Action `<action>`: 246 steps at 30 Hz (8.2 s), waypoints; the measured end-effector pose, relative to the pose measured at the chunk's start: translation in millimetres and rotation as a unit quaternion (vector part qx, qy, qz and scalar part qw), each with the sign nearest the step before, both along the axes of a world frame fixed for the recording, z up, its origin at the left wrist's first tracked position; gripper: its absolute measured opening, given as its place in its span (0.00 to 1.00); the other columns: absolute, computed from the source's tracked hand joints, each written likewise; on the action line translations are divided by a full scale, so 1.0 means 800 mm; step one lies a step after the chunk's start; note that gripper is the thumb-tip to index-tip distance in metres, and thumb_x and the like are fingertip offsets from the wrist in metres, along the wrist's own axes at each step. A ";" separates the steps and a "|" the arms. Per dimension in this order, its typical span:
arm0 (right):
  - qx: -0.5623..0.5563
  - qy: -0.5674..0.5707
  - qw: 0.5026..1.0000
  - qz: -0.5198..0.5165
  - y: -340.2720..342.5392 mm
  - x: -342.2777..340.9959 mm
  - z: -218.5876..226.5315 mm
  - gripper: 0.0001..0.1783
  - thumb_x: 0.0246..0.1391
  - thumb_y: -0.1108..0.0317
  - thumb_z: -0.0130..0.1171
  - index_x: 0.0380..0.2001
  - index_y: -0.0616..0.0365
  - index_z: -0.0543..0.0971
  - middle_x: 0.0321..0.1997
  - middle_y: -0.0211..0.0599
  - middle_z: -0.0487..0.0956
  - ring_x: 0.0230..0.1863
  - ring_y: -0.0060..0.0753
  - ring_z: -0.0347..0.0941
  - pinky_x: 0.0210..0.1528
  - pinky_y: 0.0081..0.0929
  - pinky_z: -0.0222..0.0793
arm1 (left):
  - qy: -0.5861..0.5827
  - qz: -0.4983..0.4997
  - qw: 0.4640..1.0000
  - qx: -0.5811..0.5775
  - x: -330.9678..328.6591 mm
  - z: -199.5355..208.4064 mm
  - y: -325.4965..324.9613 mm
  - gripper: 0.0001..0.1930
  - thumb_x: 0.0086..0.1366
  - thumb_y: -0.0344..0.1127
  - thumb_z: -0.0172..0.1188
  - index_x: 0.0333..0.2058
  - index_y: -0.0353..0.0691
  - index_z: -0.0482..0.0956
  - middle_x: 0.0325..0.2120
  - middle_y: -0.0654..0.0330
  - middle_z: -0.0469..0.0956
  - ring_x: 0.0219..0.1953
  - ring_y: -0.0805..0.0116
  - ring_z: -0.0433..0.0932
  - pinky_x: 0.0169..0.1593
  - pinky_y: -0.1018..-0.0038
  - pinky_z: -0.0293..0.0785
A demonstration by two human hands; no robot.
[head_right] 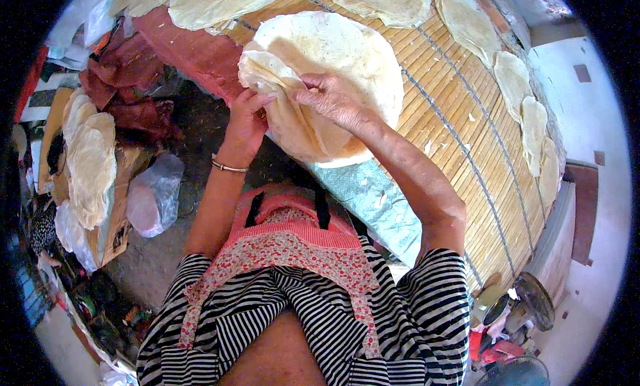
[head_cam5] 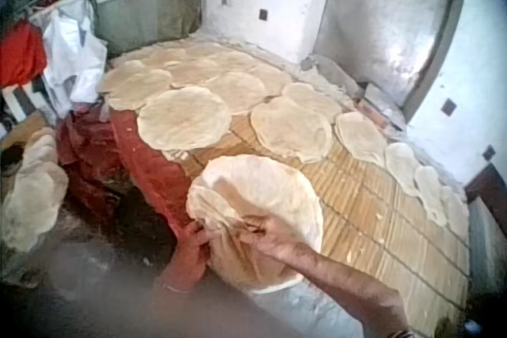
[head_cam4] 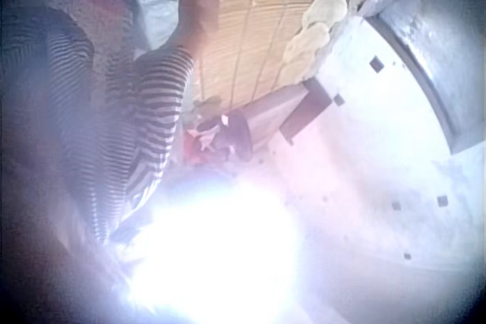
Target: The person separates thin, round sheets of dough from a large stack on a bamboo mat. They lift individual sheets, peel them apart, and place them into a separate pile. The person also briefly handles a metal bowl containing a yellow liquid and moves a plastic bag on the floor.
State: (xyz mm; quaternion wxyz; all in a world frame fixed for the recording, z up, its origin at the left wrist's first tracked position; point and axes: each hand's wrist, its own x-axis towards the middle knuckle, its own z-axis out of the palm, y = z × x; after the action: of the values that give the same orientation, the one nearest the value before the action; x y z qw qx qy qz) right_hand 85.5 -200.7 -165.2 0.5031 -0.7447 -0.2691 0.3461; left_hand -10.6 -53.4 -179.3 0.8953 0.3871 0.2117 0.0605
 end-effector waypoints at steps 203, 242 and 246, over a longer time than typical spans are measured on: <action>0.076 -0.172 0.959 -0.211 -0.094 0.150 0.095 0.08 0.39 0.73 0.51 0.12 0.63 0.72 0.18 0.37 0.71 0.22 0.24 0.64 0.25 0.27 0.62 | 0.075 0.109 0.982 0.136 -0.082 -0.090 0.054 0.16 0.39 0.20 0.46 0.33 0.27 0.68 0.31 0.56 0.70 0.35 0.61 0.71 0.41 0.68 0.69; -0.557 -0.375 0.615 -0.413 -0.553 0.097 -0.067 0.22 0.40 0.69 0.46 0.44 0.48 0.66 0.54 0.45 0.57 0.60 0.43 0.45 0.52 0.53 0.42 | 0.133 0.029 0.988 0.080 -0.120 -0.069 0.125 0.17 0.40 0.22 0.46 0.35 0.32 0.67 0.33 0.56 0.70 0.38 0.61 0.70 0.42 0.66 0.69; -0.471 -0.479 0.611 -0.418 -0.586 0.118 -0.076 0.14 0.41 0.67 0.51 0.36 0.47 0.72 0.46 0.42 0.68 0.53 0.38 0.59 0.46 0.46 0.55 | 0.167 0.045 0.984 0.045 -0.118 -0.063 0.115 0.20 0.39 0.22 0.46 0.37 0.31 0.67 0.35 0.55 0.70 0.39 0.59 0.70 0.46 0.63 0.68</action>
State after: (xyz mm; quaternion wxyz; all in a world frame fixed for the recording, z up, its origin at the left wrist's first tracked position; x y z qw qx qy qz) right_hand 180.1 -669.6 -226.4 -0.0269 -0.9706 0.0688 -0.2291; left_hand -105.0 38.3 -229.3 0.8251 0.4221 0.3728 0.0447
